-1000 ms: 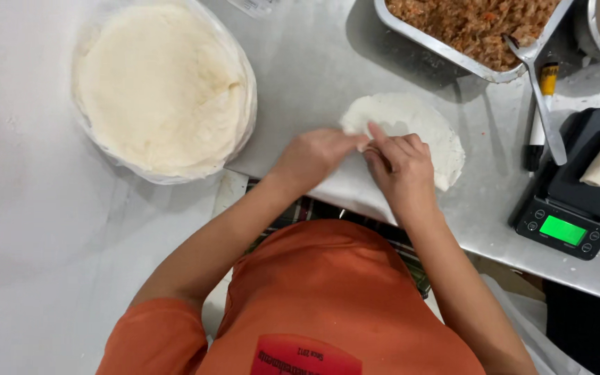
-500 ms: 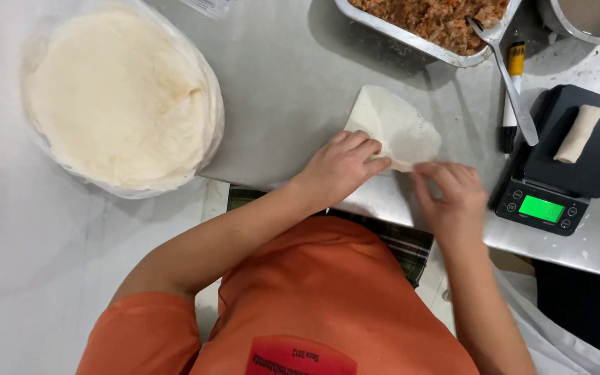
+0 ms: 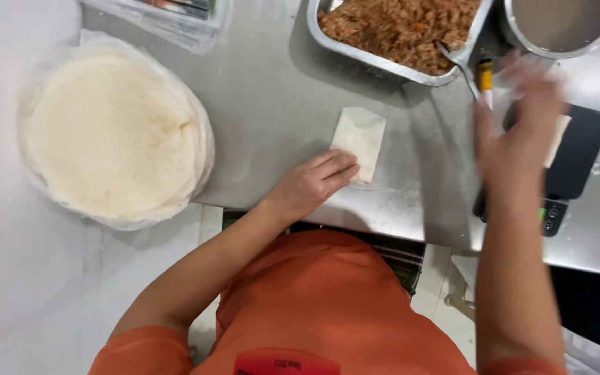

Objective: The person places spring rolls into plastic packaging by hand and then wraps the filled packaging in a larger plastic film; they also prepare more spring rolls by placing filling on a wrapper with a fork and rolling it up by hand.

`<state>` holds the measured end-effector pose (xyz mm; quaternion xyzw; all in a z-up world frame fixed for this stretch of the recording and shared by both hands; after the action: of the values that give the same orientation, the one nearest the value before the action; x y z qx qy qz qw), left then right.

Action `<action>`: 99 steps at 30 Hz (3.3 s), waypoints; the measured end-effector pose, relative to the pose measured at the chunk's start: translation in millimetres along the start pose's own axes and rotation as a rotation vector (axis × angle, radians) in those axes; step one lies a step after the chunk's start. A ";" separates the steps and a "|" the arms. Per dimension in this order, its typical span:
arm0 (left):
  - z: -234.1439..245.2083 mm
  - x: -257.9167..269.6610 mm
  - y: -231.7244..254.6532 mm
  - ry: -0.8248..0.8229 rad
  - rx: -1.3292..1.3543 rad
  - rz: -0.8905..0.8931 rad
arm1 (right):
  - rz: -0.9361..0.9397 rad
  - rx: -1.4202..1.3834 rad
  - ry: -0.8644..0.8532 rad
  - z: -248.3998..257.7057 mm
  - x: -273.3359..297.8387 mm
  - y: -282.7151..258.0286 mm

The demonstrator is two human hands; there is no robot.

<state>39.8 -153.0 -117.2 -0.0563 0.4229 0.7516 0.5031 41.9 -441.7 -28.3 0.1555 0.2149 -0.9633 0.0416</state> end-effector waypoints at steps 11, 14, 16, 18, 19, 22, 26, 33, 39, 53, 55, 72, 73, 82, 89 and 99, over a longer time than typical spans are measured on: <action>12.9 12.3 15.0 -0.069 0.066 0.025 | 0.223 0.580 -0.168 18.5 4.3 -2.4; -0.1 46.1 22.5 -0.007 0.217 0.011 | 0.443 0.428 -0.407 -37.2 48.3 -62.9; -9.7 56.9 16.0 0.021 0.159 0.083 | 0.445 0.414 -0.320 -82.1 57.6 -60.4; -15.3 61.8 14.3 0.051 0.109 0.152 | 0.446 0.403 -0.239 -98.1 57.4 -62.3; -16.7 61.4 16.2 0.015 0.072 0.179 | 0.426 0.423 -0.252 -93.7 51.8 -65.0; -19.6 56.6 11.9 -0.052 -0.017 0.235 | 0.408 0.425 -0.289 -97.0 50.9 -72.1; -20.0 51.4 13.4 -0.044 -0.057 0.294 | 0.270 0.416 -0.227 -83.1 58.1 -61.9; -13.7 46.9 4.2 0.010 -0.054 0.237 | 0.068 0.030 -0.140 -117.5 150.7 -69.8; -13.3 35.4 -14.1 0.075 -0.050 0.158 | 0.050 0.027 -0.019 -102.6 116.1 -88.3; 11.2 8.8 -13.6 0.104 -0.124 0.055 | 0.108 0.145 -0.133 -96.4 81.0 -89.4; 16.4 9.6 -19.6 0.086 -0.113 0.102 | 0.088 0.065 -0.142 -97.0 80.3 -71.7; -4.4 -0.3 -28.6 0.113 -0.270 0.217 | 0.128 0.233 -0.201 -104.0 66.8 -76.3; -7.1 4.7 -24.5 0.060 -0.257 0.250 | 0.133 0.264 -0.191 -103.8 73.5 -81.8; 125.9 43.1 6.4 0.162 0.099 0.423 | -0.178 0.154 -0.174 -38.3 180.7 -26.3; 200.7 71.5 0.9 0.216 -0.494 0.749 | -0.526 0.256 0.439 53.2 135.9 120.2; 264.1 100.2 2.6 0.785 0.135 0.779 | -0.396 0.073 0.413 27.8 136.0 60.8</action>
<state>78.8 100.5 1.1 -0.1392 0.6155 0.7758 -0.0048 -85.9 -510.3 -72.0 0.3047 0.2104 -0.9077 -0.1973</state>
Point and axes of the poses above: each hand's wrist, its own x-axis away from the middle knuckle, its own z-axis out of the back of the hand, y = z × x, the point moved 3 cm from there along -x, towards the middle knuckle, and after that the axes turned 9 degrees about x, right-handed, at the moved point
